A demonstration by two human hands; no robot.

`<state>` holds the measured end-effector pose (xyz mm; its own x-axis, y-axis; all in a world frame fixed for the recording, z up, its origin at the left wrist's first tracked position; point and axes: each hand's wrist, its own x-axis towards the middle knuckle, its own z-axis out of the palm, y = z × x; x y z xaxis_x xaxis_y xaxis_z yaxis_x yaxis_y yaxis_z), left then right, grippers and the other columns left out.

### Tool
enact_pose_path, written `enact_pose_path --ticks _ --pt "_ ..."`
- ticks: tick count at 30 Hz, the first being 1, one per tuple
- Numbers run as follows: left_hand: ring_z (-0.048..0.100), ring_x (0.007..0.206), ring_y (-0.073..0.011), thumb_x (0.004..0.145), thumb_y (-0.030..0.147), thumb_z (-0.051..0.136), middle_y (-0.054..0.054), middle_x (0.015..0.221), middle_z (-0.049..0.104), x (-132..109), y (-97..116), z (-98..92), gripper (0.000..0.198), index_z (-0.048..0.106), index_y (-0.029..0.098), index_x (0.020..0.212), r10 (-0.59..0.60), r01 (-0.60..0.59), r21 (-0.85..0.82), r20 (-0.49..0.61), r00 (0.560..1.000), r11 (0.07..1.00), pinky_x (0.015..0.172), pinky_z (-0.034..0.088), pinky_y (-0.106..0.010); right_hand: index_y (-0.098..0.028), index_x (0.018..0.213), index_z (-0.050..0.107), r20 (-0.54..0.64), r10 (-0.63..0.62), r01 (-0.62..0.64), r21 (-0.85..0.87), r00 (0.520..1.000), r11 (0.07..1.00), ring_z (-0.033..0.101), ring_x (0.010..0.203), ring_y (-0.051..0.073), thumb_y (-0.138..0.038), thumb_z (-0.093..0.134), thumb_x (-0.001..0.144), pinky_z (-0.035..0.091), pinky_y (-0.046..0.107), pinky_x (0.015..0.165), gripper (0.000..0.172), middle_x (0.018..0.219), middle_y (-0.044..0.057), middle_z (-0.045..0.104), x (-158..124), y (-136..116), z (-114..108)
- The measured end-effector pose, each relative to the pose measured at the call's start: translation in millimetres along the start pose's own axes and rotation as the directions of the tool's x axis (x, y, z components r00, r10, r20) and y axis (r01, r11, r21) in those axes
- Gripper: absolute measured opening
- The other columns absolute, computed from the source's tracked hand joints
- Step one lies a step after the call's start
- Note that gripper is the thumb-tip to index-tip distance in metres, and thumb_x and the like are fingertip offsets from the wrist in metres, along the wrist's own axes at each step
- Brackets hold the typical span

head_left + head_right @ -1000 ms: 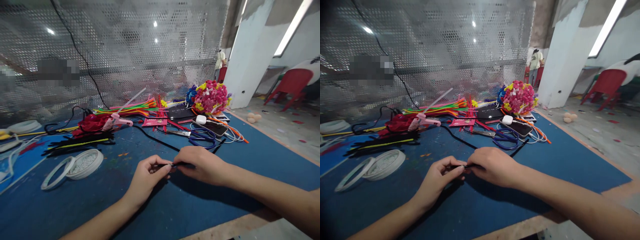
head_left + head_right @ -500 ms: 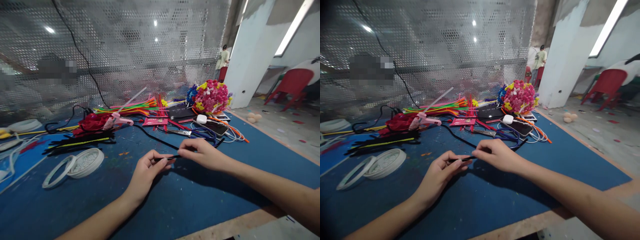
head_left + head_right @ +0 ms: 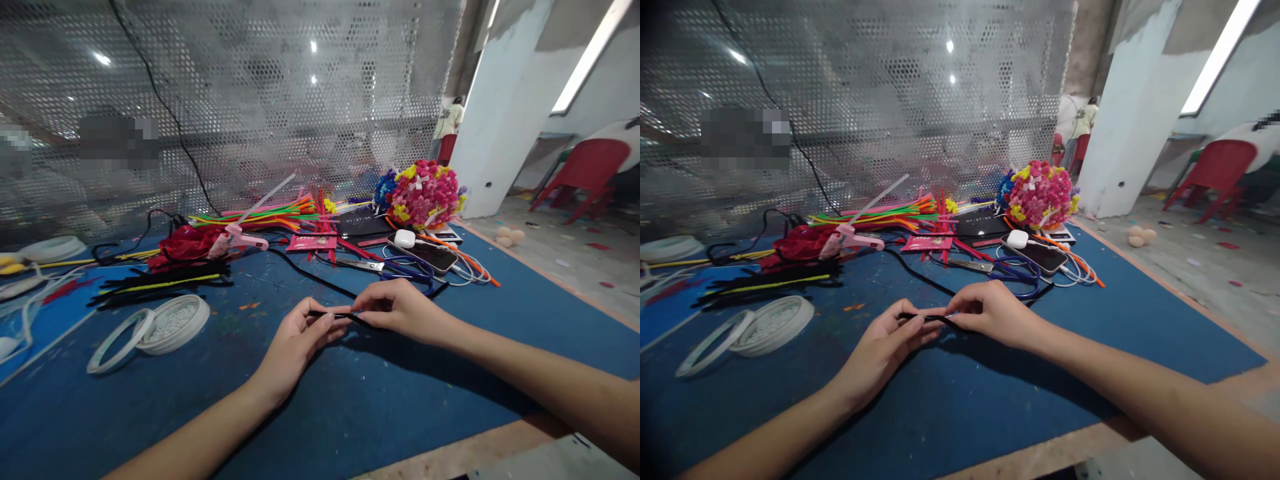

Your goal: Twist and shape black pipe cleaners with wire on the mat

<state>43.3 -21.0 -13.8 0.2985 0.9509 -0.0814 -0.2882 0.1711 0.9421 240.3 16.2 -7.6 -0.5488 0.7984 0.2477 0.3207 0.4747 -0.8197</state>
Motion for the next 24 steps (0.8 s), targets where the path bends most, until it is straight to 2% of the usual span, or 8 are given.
enact_pose_path --ticks 5,10,16,24 --pt "0.066 0.091 -0.0157 0.079 0.022 0.066 -0.007 0.102 0.069 -0.4 1.1 1.3 0.021 0.046 0.016 0.077 -0.004 0.004 -0.010 0.015 1.000 1.000 0.091 0.047 -0.033 -0.013 0.083 0.071 -0.086 -0.010 0.007 -0.037 0.996 0.999 0.049 0.054 0.009 -0.021 0.058 0.078 0.034 0.019 0.049 0.015 0.065 0.002 0.063 -1.8 -4.9 3.0" --pt "0.066 0.093 -0.0176 0.078 0.022 0.068 -0.007 0.098 0.070 -0.1 1.3 3.4 0.022 0.046 0.016 0.077 -0.032 0.032 -0.057 0.005 0.999 0.998 0.089 0.048 -0.032 -0.013 0.080 0.071 -0.095 -0.011 0.007 -0.038 0.995 0.999 0.052 0.057 0.010 -0.020 0.057 0.078 0.036 0.020 0.052 0.015 0.068 0.003 0.065 -2.8 -7.5 2.6" --pt "0.067 0.088 -0.0175 0.076 0.023 0.070 -0.006 0.088 0.072 -0.2 -0.3 3.8 0.025 0.046 0.016 0.076 -0.082 0.084 -0.122 0.024 0.996 0.989 0.086 0.049 -0.031 -0.013 0.074 0.071 -0.116 0.070 -0.078 -0.063 0.991 0.995 0.034 0.045 0.006 -0.031 0.061 0.078 0.025 0.018 0.042 0.021 0.048 -0.004 0.048 -4.7 -6.1 5.8" --pt "0.065 0.096 -0.0191 0.080 0.020 0.066 -0.008 0.092 0.071 -1.4 -0.4 4.4 0.021 0.045 0.016 0.076 -0.117 0.121 -0.176 0.030 0.993 0.977 0.087 0.049 -0.030 -0.012 0.073 0.069 -0.105 0.082 -0.087 -0.047 0.991 0.995 0.028 0.044 0.005 -0.031 0.060 0.078 0.021 0.018 0.041 0.022 0.046 -0.006 0.040 -4.6 -8.3 6.7"
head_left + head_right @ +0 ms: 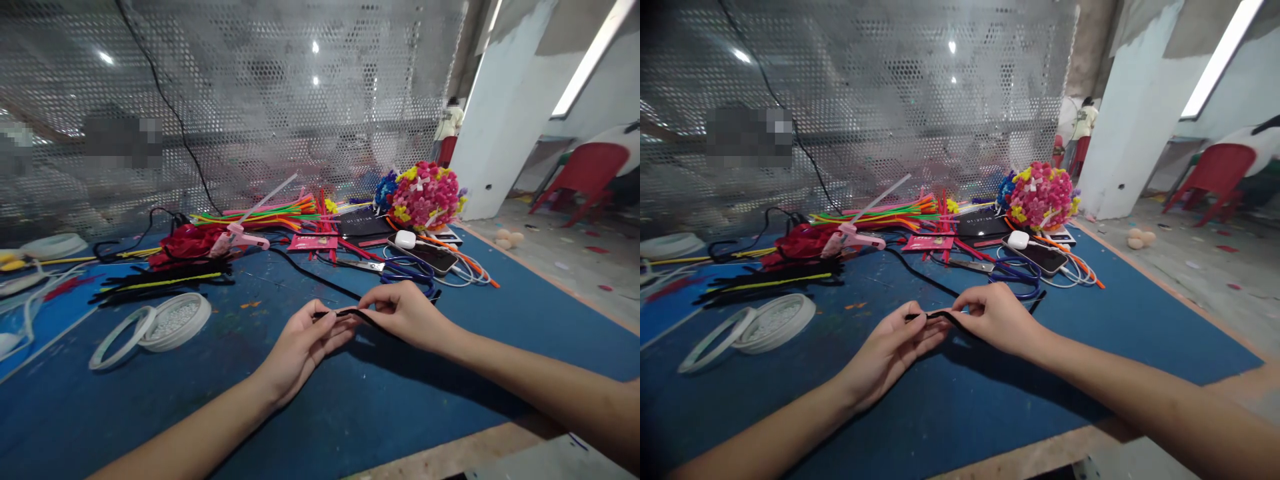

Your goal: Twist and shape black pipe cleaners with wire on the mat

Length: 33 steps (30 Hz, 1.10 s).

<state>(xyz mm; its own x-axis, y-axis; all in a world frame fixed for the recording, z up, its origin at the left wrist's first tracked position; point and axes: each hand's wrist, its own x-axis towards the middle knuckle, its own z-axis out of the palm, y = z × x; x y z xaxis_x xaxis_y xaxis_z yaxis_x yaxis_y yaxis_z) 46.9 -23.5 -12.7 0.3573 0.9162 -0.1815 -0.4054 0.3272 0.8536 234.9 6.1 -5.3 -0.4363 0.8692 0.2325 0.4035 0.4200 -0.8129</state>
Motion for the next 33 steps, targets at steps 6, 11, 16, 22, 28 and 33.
enact_pose_path --ticks 6,11,16,22,28,33 --pt "0.066 0.093 -0.0170 0.082 0.017 0.062 -0.009 0.092 0.071 -2 1 2.4 0.020 0.043 0.016 0.075 -0.025 0.026 -0.039 0.025 0.999 0.999 0.085 0.050 -0.029 -0.011 0.069 0.065 -0.011 -0.020 0.020 0.012 1.000 1.000 0.025 0.043 0.005 -0.033 0.059 0.078 0.019 0.018 0.040 0.025 0.045 -0.007 0.036 0 0 -1" --pt "0.068 0.087 -0.0152 0.081 0.023 0.064 -0.005 0.092 0.071 -3 2 -1.2 0.023 0.042 0.018 0.076 0.066 -0.074 0.099 0.081 0.995 0.992 0.081 0.051 -0.028 -0.013 0.076 0.065 0.027 -0.284 0.285 -0.155 0.958 0.946 0.034 0.045 0.006 -0.028 0.054 0.085 0.026 0.019 0.045 0.020 0.050 -0.004 0.045 -2 0 -6" --pt "0.067 0.086 -0.0138 0.081 0.023 0.063 -0.004 0.096 0.071 -12 3 -5.3 0.020 0.045 0.018 0.072 0.258 -0.287 0.468 0.128 0.958 0.836 0.082 0.050 -0.026 -0.014 0.074 0.063 0.160 -0.600 0.602 -0.432 0.784 0.672 0.045 0.060 0.012 -0.021 0.040 0.092 0.032 0.024 0.056 0.031 0.063 0.004 0.056 -5 -1 -6" --pt "0.065 0.093 -0.0155 0.080 0.019 0.061 -0.005 0.100 0.071 -17 4 -3.4 0.013 0.052 0.019 0.072 0.350 -0.365 0.634 0.156 0.924 0.682 0.082 0.048 -0.025 -0.015 0.103 0.061 0.114 -0.570 0.578 -0.259 0.814 0.774 0.050 0.068 0.011 -0.016 0.040 0.092 0.038 0.020 0.060 0.024 0.075 0.005 0.058 -10 0 1" --pt "0.066 0.089 -0.0175 0.079 0.018 0.061 -0.007 0.099 0.071 -17 4 3.5 0.015 0.051 0.018 0.069 0.228 -0.307 0.507 0.213 0.950 0.805 0.081 0.049 -0.029 -0.018 0.100 0.066 0.109 -0.630 0.636 -0.239 0.769 0.734 0.041 0.048 0.008 -0.022 0.047 0.091 0.027 0.022 0.049 0.022 0.055 -0.002 0.050 -15 1 4" --pt "0.064 0.093 -0.0172 0.077 0.016 0.064 -0.006 0.102 0.069 -21 3 7.6 0.012 0.059 0.017 0.066 0.381 -0.378 0.616 0.134 0.915 0.691 0.085 0.047 -0.028 -0.015 0.090 0.067 0.046 -0.599 0.583 -0.304 0.799 0.753 0.048 0.049 0.008 -0.025 0.048 0.090 0.030 0.020 0.050 0.022 0.059 0.000 0.059 -14 0 5"
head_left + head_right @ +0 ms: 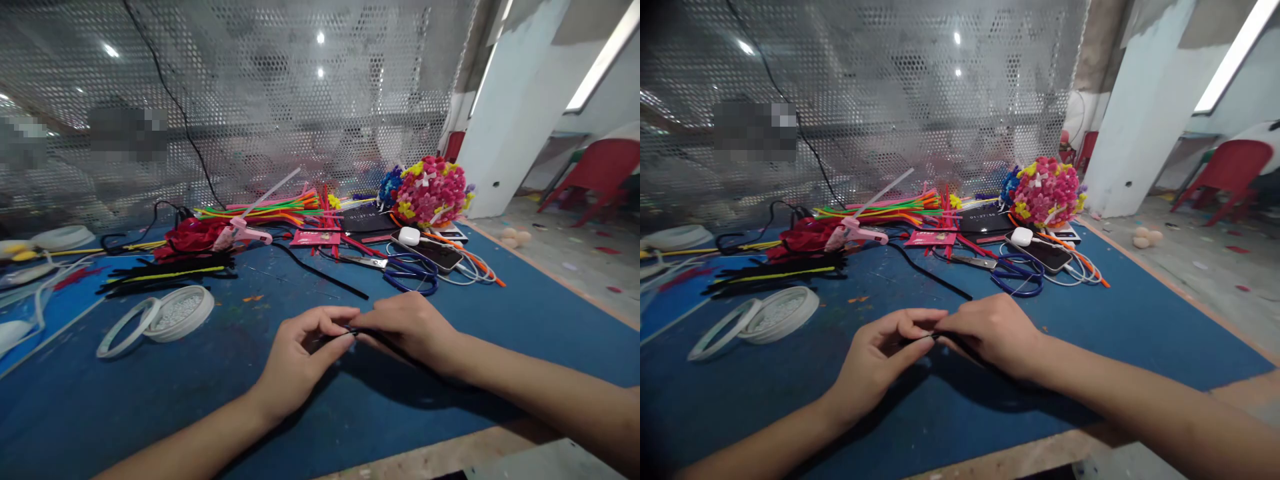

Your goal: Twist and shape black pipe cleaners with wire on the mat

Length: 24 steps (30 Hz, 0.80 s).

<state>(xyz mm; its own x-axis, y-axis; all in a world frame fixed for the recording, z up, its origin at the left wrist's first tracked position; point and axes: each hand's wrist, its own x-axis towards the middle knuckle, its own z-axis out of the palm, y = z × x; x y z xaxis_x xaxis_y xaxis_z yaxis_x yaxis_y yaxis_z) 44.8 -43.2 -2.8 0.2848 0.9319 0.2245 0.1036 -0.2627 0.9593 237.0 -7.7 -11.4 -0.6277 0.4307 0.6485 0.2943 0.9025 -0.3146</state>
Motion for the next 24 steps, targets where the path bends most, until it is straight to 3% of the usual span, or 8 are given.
enact_pose_path --ticks 3,7,12,16,24 --pt "0.063 0.093 -0.0182 0.075 0.016 0.066 -0.005 0.099 0.069 0.2 -0.8 0.4 0.011 0.062 0.017 0.064 0.058 -0.045 0.118 -0.103 0.993 0.992 0.084 0.047 -0.029 -0.012 0.094 0.064 -0.073 0.092 -0.100 -0.109 0.993 0.989 0.046 0.044 0.008 -0.033 0.049 0.089 0.031 0.020 0.047 0.027 0.054 -0.001 0.057 -0.5 0.0 1.8" --pt "0.065 0.093 -0.0204 0.073 0.018 0.067 -0.006 0.098 0.070 1.4 -2.4 1.6 0.007 0.064 0.018 0.067 0.024 -0.009 0.086 -0.178 0.984 0.996 0.084 0.049 -0.031 -0.013 0.098 0.064 -0.152 0.141 -0.161 -0.128 0.978 0.979 0.041 0.040 0.007 -0.039 0.048 0.089 0.031 0.019 0.045 0.032 0.049 -0.002 0.054 -1.4 0.2 3.5" --pt "0.064 0.096 -0.0213 0.070 0.019 0.071 -0.005 0.099 0.071 3.4 -3.6 1.7 0.005 0.066 0.019 0.067 -0.044 0.041 -0.019 -0.214 0.976 0.999 0.089 0.048 -0.033 -0.016 0.101 0.066 -0.095 0.240 -0.238 0.037 0.966 0.971 0.040 0.043 0.007 -0.034 0.054 0.086 0.031 0.018 0.044 0.027 0.057 -0.001 0.058 -1.1 -1.5 4.3" --pt "0.066 0.094 -0.0222 0.066 0.016 0.073 -0.006 0.096 0.072 4.9 -3.5 0.9 0.005 0.069 0.018 0.068 -0.068 0.047 -0.096 -0.219 0.973 0.994 0.087 0.051 -0.033 -0.015 0.105 0.067 -0.090 0.296 -0.281 0.146 0.951 0.949 0.033 0.044 0.006 -0.034 0.058 0.083 0.028 0.017 0.043 0.030 0.051 -0.004 0.049 0.2 -2.4 4.9" --pt "0.066 0.094 -0.0226 0.066 0.015 0.073 -0.006 0.095 0.073 6.5 -1.2 1.4 0.006 0.068 0.018 0.066 -0.070 0.040 -0.143 -0.210 0.975 0.989 0.086 0.051 -0.034 -0.017 0.112 0.065 0.047 0.380 -0.377 0.288 0.924 0.880 0.019 0.048 0.006 -0.036 0.056 0.084 0.021 0.017 0.041 0.034 0.050 -0.006 0.033 2.5 -3.6 2.1"
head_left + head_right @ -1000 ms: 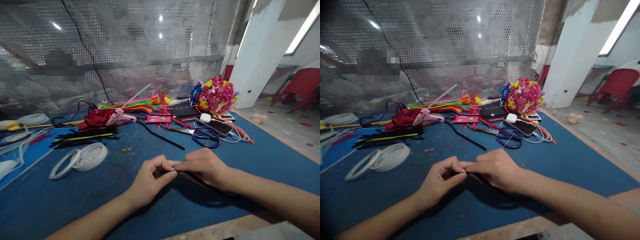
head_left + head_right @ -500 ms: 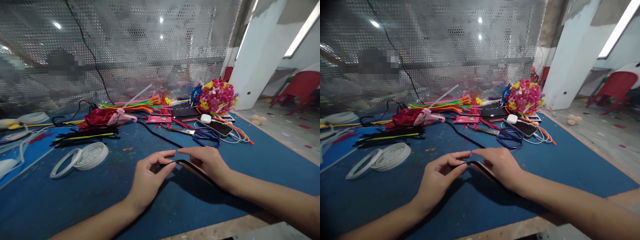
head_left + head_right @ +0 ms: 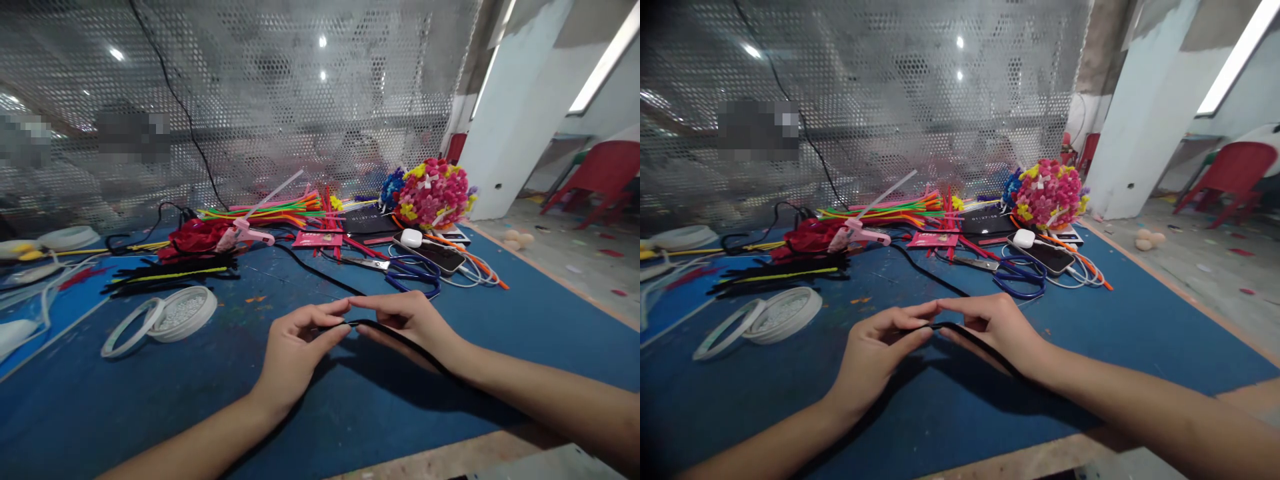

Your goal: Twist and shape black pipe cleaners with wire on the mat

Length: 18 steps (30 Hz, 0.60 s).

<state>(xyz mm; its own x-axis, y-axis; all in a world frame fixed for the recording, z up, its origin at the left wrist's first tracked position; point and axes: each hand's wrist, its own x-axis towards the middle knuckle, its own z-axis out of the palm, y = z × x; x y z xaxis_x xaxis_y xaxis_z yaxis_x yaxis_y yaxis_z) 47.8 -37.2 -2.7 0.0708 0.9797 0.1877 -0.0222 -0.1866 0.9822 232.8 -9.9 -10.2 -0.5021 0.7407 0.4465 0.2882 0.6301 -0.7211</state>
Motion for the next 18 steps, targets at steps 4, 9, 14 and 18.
enact_pose_path --ticks 4,9,14,18 --pt "0.066 0.096 -0.0233 0.066 0.017 0.073 -0.006 0.094 0.073 0.5 -0.7 -0.4 0.007 0.066 0.017 0.065 -0.003 0.004 -0.015 0.035 0.999 1.000 0.087 0.051 -0.035 -0.018 0.108 0.067 0.023 0.000 -0.001 0.059 1.000 0.998 0.020 0.050 0.007 -0.034 0.056 0.084 0.022 0.018 0.043 0.031 0.054 -0.005 0.034 0.5 0.9 -0.5" --pt "0.064 0.099 -0.0251 0.067 0.019 0.073 -0.008 0.097 0.072 1.7 -2.3 -3.1 0.011 0.063 0.017 0.063 -0.036 0.038 -0.019 0.084 0.996 0.999 0.090 0.049 -0.038 -0.018 0.106 0.068 0.016 0.032 -0.033 0.106 0.999 0.994 0.020 0.050 0.007 -0.035 0.059 0.082 0.022 0.018 0.043 0.031 0.052 -0.006 0.029 -0.8 3.7 -1.6" --pt "0.063 0.102 -0.0256 0.067 0.021 0.073 -0.009 0.101 0.071 5.8 -3.5 -7.8 0.015 0.060 0.016 0.062 -0.058 0.068 -0.054 0.166 0.984 0.996 0.093 0.047 -0.041 -0.019 0.111 0.065 0.084 0.059 -0.070 0.132 0.995 0.989 0.019 0.048 0.006 -0.039 0.059 0.081 0.020 0.017 0.042 0.036 0.050 -0.007 0.031 -0.9 6.1 -5.7" --pt "0.062 0.103 -0.0267 0.067 0.021 0.074 -0.010 0.102 0.070 7.8 -3.9 -9.5 0.018 0.058 0.016 0.062 -0.068 0.078 -0.052 0.179 0.981 0.996 0.093 0.046 -0.042 -0.018 0.113 0.064 0.118 0.066 -0.082 0.141 0.991 0.987 0.018 0.048 0.006 -0.041 0.059 0.081 0.018 0.018 0.042 0.040 0.050 -0.008 0.031 0.3 7.3 -7.2"
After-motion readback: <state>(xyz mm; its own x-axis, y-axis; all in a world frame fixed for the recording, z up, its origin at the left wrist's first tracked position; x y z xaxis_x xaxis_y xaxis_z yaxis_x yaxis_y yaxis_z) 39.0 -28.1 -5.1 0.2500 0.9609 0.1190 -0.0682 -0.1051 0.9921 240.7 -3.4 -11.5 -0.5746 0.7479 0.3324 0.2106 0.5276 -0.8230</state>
